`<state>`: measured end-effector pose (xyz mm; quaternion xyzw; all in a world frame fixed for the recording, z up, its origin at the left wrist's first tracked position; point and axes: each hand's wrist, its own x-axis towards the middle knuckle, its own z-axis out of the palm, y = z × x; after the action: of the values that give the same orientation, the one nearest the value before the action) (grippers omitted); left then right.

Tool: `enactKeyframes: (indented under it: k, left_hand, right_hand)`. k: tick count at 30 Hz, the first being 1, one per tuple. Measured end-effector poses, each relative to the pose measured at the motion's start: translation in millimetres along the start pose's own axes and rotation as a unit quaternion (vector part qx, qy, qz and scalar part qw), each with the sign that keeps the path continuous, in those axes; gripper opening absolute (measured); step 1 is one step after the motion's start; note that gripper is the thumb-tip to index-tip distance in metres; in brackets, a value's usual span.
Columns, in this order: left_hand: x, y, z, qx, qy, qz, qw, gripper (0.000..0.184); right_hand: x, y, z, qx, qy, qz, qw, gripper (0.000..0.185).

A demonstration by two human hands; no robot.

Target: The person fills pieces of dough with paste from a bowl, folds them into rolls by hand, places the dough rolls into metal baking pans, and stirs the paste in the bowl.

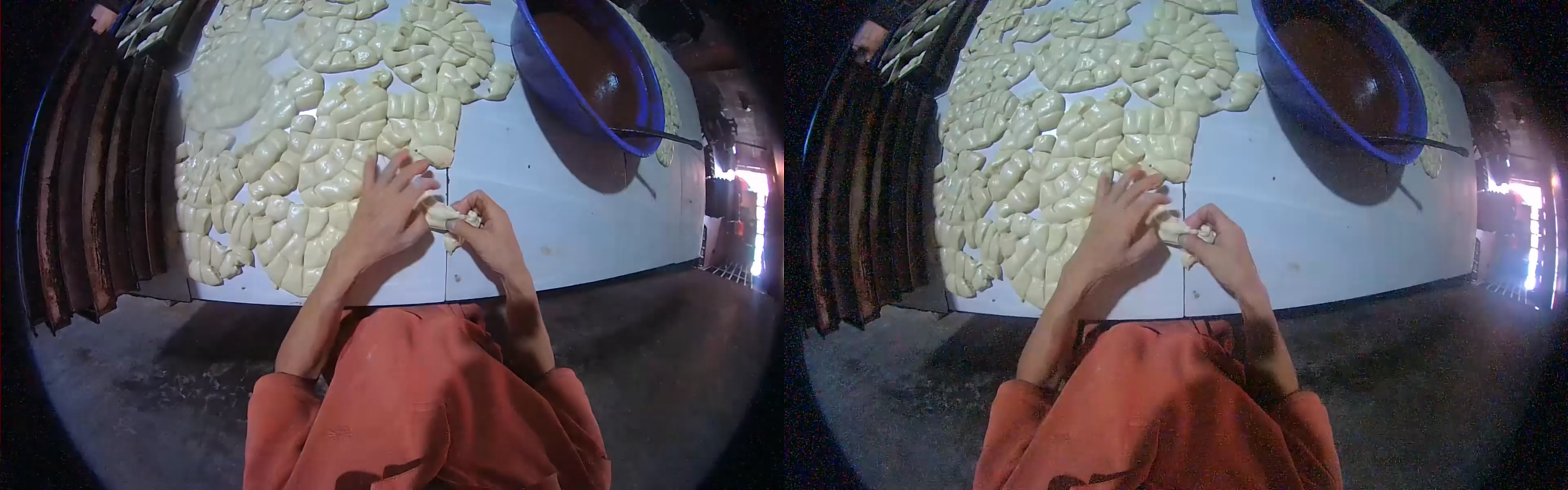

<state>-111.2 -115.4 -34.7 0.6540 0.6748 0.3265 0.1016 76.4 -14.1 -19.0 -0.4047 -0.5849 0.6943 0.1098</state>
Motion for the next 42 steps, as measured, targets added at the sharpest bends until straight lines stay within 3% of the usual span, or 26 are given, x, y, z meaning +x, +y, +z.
enactKeyframes:
  k: [2,3,5,6,7,9,10,13,15,17,19,20,21,23,24,25,27,28,29,32,35,36,37,39,41,42]
  left_hand:
    - [6,5,-1,-0.044,-0.029,0.03,0.998,0.063]
    - [11,6,-3,-0.044,-0.028,0.029,0.998,0.063]
    - [23,8,-7,-0.206,-0.215,-0.047,0.953,0.071]
    - [27,5,-11,-0.195,-0.182,-0.025,0.963,0.069]
    - [38,4,-25,-0.18,-0.238,-0.042,0.953,0.051]
    - [34,-10,-22,-0.206,-0.214,-0.062,0.953,0.032]
    - [32,-14,-21,-0.206,-0.216,-0.059,0.952,0.032]
    - [29,-17,-21,-0.168,-0.151,-0.092,0.97,0.024]
    - [30,-14,-24,-0.277,-0.139,-0.179,0.934,0.023]
    - [28,-17,-15,-0.276,-0.109,-0.165,0.941,0.024]
    - [26,-18,-12,-0.263,-0.069,-0.125,0.954,0.024]
    - [25,-17,-12,-0.309,-0.121,-0.182,0.925,0.027]
    - [24,-18,-12,-0.309,-0.12,-0.182,0.926,0.027]
    - [22,-19,-11,-0.293,-0.096,-0.145,0.94,0.032]
    - [25,-17,-21,-0.258,-0.153,-0.141,0.944,0.05]
    - [26,-14,-21,-0.258,-0.152,-0.141,0.944,0.05]
    - [25,-5,-18,-0.131,-0.033,-0.007,0.991,0.074]
    - [25,0,-17,-0.095,-0.08,-0.022,0.992,0.088]
    - [26,5,-14,-0.095,-0.079,-0.022,0.992,0.088]
    - [26,13,3,-0.132,-0.047,0.035,0.989,0.08]
    - [23,4,20,-0.112,-0.076,0.021,0.991,0.073]
    - [24,3,21,-0.117,-0.02,0.055,0.991,0.052]
    - [24,2,20,-0.119,-0.052,0.032,0.991,0.03]
    - [22,1,22,-0.117,-0.042,0.03,0.992,0.02]
    - [21,0,23,-0.098,-0.056,0.041,0.993,0.017]
    - [21,0,22,-0.077,-0.067,0.051,0.993,0.015]
  right_hand:
    - [0,1,-2,-0.018,-0.038,-0.037,0.998,0.02]
    - [0,-3,1,-0.019,-0.038,-0.037,0.998,0.02]
    - [-2,-15,9,-0.006,-0.004,-0.054,0.998,0.027]
    - [0,-14,7,-0.006,-0.009,-0.073,0.997,0.038]
    - [0,-14,6,-0.005,-0.006,-0.074,0.997,0.038]
    - [0,-16,7,0.025,0.02,-0.034,0.999,0.043]
    - [1,-13,5,-0.037,0.024,-0.006,0.999,0.038]
    - [4,-9,5,-0.027,-0.016,0.042,0.999,0.031]
    - [7,-8,10,0.021,-0.009,0.036,0.999,0.027]
    - [13,-2,12,-0.031,0.014,-0.019,0.999,0.028]
    - [12,-8,15,-0.074,0.006,0.028,0.997,0.03]
    - [15,-4,13,-0.171,0.021,-0.021,0.985,0.029]
    - [16,-3,12,-0.266,0.035,-0.071,0.961,0.029]
    - [15,-5,12,-0.228,0.04,-0.023,0.972,0.025]
    - [15,-1,11,-0.162,0.043,-0.018,0.986,0.024]
    - [15,1,10,-0.096,0.047,-0.011,0.994,0.022]
    - [13,2,11,-0.12,0.055,-0.029,0.991,0.025]
    - [12,2,12,-0.116,0.059,-0.057,0.99,0.029]
    - [12,2,12,-0.112,0.063,-0.086,0.988,0.034]
    - [5,-10,7,-0.158,0.043,-0.054,0.985,0.031]
    - [8,3,-2,-0.195,0.068,-0.08,0.975,0.025]
    - [7,3,-2,-0.193,0.084,-0.094,0.973,0.024]
    - [6,1,-1,-0.192,0.099,-0.106,0.971,0.024]
    - [1,-2,-3,-0.162,0.093,-0.099,0.977,0.02]
    - [1,0,-5,-0.082,0.077,-0.03,0.993,0.016]
    - [3,2,-12,0.026,0.034,0.002,0.999,0.011]
